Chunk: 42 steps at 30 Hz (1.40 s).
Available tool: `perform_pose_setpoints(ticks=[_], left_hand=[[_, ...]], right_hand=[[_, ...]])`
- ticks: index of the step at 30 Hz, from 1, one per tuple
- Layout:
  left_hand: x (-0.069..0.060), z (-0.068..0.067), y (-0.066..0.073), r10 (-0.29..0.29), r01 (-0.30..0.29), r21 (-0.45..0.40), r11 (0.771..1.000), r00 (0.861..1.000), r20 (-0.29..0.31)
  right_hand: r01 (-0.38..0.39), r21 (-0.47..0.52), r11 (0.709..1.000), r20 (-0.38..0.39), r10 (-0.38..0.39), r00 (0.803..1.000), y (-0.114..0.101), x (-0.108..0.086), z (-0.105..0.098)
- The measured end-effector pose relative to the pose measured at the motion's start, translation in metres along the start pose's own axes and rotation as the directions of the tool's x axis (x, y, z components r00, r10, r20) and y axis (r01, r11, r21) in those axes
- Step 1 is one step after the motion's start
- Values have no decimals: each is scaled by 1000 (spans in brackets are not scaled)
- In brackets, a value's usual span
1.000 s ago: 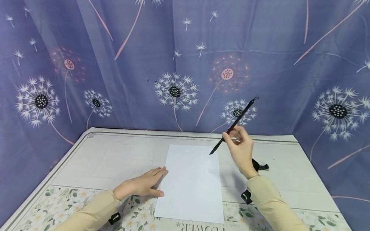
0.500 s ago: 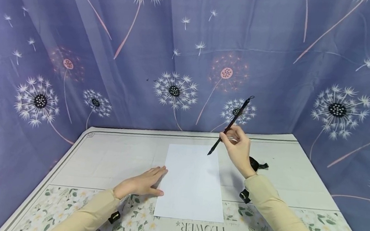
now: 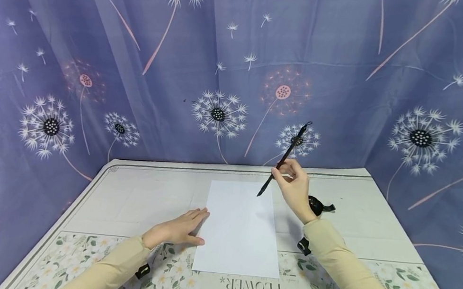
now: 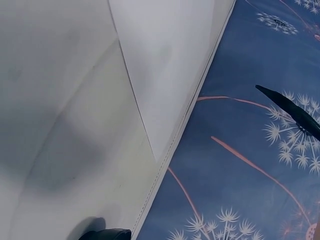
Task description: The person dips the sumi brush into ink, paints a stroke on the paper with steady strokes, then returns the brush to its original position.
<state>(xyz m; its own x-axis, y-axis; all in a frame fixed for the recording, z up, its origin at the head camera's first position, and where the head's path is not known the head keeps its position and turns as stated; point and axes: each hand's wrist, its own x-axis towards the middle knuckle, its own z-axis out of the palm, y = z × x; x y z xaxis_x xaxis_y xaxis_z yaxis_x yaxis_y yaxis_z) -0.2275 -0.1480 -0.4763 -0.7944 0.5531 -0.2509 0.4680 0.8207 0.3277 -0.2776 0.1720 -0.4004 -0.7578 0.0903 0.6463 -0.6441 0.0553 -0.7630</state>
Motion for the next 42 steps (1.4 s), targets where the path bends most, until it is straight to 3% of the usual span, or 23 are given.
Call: perform_pose_setpoints(ticks=[8,31,42], left_hand=[[0,-1,1,8,-8,8,1000,1000,-3],[0,2,-1,16,-16,27,1000,1000,-13],[0,1,-1,15,-15,9,1000,1000,-15]], right_hand=[[25,-18,1000,19,-25,1000,0,0,5],[-30,14,999,63,29,998,2,-3,16],[-21,44,999,109,16,994,3,-2,19]])
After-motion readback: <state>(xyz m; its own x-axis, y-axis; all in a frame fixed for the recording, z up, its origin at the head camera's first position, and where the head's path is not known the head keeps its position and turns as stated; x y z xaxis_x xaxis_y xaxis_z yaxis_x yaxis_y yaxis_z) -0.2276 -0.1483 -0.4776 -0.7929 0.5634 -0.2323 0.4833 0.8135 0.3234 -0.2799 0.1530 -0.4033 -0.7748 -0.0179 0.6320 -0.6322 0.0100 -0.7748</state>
